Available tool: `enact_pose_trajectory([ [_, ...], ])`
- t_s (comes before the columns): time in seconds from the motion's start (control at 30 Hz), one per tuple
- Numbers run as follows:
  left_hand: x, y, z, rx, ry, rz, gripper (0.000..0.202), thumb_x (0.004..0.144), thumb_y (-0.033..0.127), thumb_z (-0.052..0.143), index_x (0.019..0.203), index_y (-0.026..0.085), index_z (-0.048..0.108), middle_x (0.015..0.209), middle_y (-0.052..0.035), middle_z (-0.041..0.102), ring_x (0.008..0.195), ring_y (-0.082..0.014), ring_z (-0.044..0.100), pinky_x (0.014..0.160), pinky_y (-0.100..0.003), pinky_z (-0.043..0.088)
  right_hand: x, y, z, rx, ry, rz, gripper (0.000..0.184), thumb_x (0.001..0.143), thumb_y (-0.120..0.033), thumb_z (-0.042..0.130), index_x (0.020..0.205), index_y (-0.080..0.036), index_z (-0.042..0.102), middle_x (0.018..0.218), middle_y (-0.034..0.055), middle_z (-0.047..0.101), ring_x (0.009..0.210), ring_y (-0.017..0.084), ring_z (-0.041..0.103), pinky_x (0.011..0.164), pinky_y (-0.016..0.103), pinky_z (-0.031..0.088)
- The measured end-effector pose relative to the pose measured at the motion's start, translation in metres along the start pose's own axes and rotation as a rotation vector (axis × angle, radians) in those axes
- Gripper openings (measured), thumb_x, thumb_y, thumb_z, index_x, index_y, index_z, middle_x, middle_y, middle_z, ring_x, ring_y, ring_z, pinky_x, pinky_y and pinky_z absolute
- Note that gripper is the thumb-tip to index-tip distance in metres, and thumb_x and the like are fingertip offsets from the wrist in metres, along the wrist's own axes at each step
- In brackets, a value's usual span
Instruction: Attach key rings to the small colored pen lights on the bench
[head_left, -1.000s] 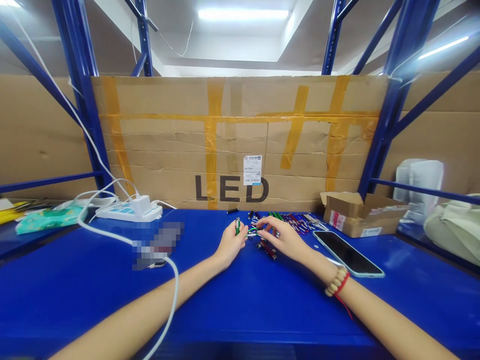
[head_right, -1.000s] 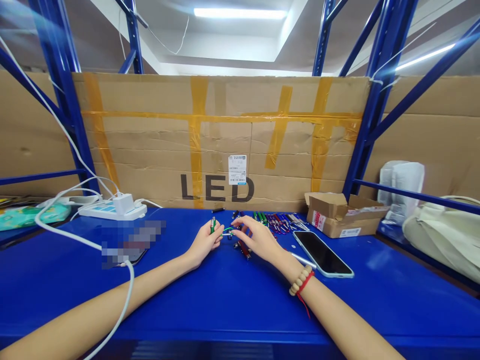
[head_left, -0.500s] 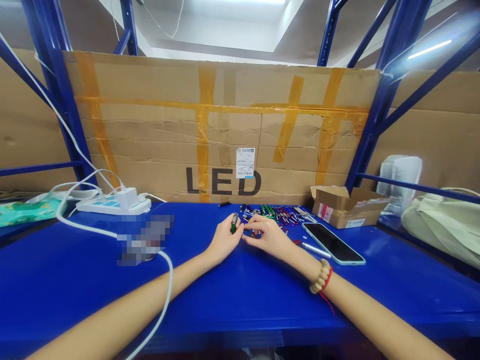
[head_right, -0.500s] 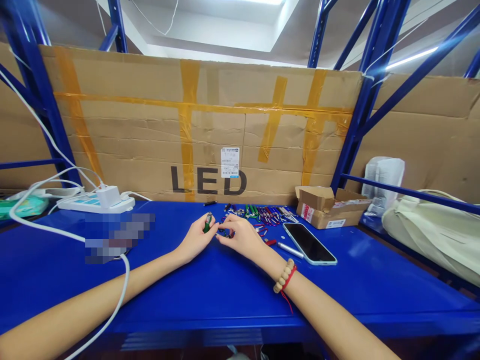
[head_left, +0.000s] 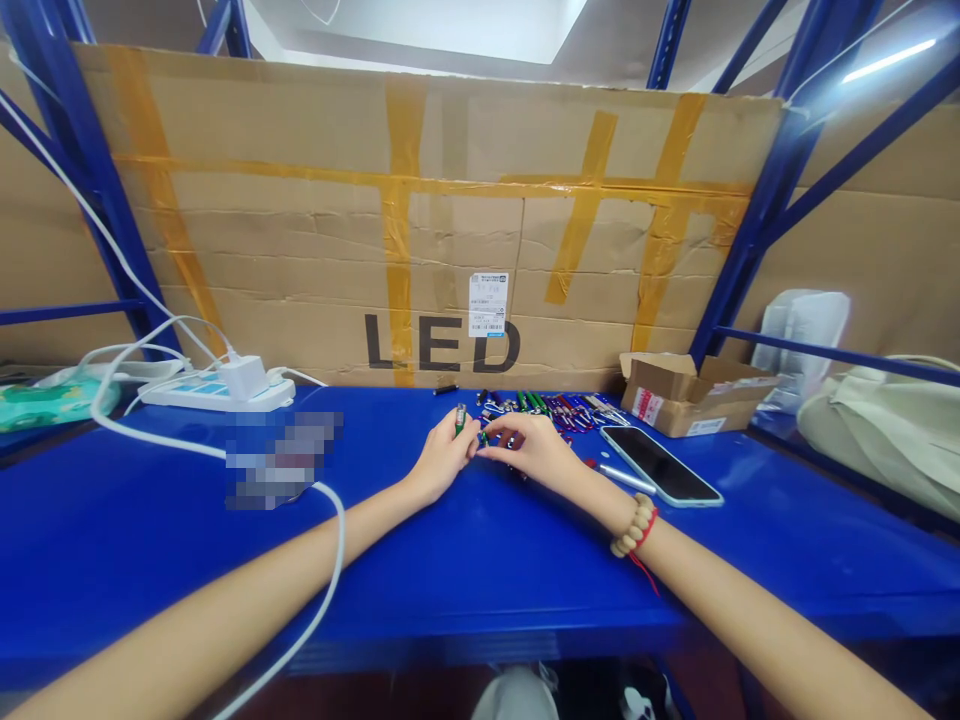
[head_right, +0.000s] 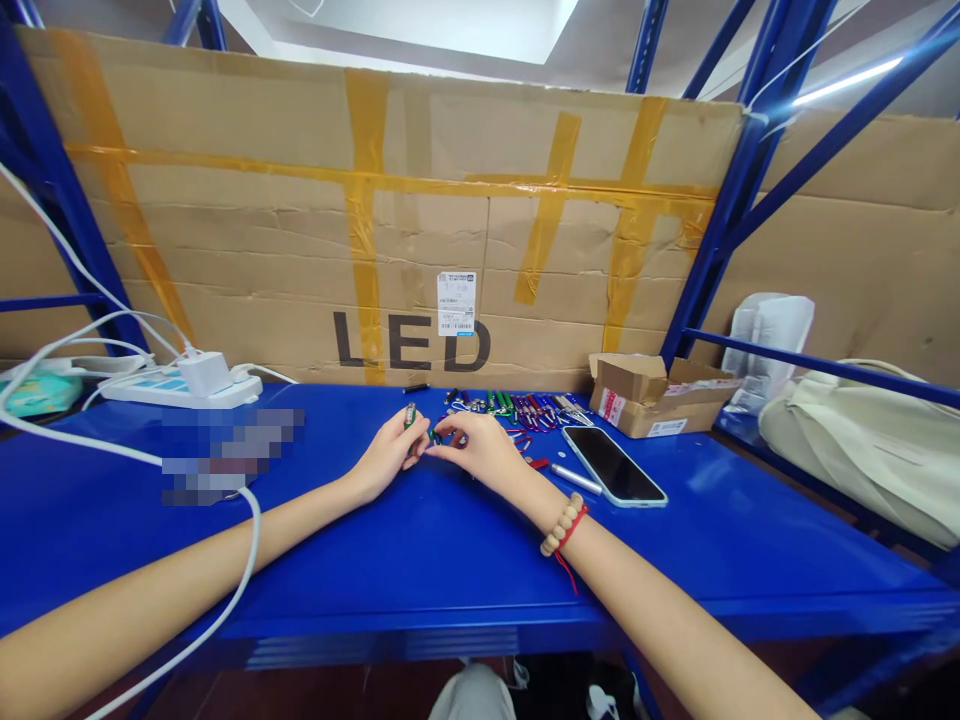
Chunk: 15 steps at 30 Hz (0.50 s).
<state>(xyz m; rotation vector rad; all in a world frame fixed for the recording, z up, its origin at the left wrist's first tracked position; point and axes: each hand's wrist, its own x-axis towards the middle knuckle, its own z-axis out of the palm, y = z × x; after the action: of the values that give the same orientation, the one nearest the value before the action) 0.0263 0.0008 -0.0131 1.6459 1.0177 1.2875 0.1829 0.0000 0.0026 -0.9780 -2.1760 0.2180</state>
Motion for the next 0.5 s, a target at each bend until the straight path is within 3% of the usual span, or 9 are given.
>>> enact_pose_trajectory([
  [0.2,0.0022,-0.0021,0.0004,-0.092,-0.085,-0.083,0.024,0.077,0.038,0.051,0.073,0.02,0.036,0.052,0.0093,0.041,0.036,-0.0036,0.037,0.038,-0.016,0.022,0.0007,-0.0031,0.0028,0.225,0.088,0.02,0.023,0.07,-0.032,0.068,0.086,-0.015,0.065,0.084,0.0052,0.068,0.074,0.015,0.063,0.06,0.023,0.049],
  [0.37,0.0027,-0.0006,0.0012,-0.181,-0.074,-0.098,0.027,0.075,0.036,0.053,0.071,0.02,0.032,0.053,0.0098,0.037,0.038,-0.003,0.035,0.039,-0.015,0.023,-0.0006,-0.0009,0.0029,0.168,0.093,0.04,0.021,0.072,-0.034,0.065,0.084,-0.016,0.068,0.081,0.0046,0.07,0.064,0.015,0.063,0.059,0.026,0.049],
  [0.5,0.0046,-0.0041,-0.0013,-0.022,0.001,0.023,0.024,0.078,0.035,0.048,0.069,0.019,0.033,0.055,0.0081,0.036,0.049,-0.0053,0.036,0.048,-0.017,0.029,-0.001,0.004,0.0033,0.018,0.064,-0.084,0.024,0.081,-0.033,0.057,0.096,-0.018,0.067,0.087,0.0061,0.07,0.066,0.016,0.062,0.062,0.027,0.048],
])
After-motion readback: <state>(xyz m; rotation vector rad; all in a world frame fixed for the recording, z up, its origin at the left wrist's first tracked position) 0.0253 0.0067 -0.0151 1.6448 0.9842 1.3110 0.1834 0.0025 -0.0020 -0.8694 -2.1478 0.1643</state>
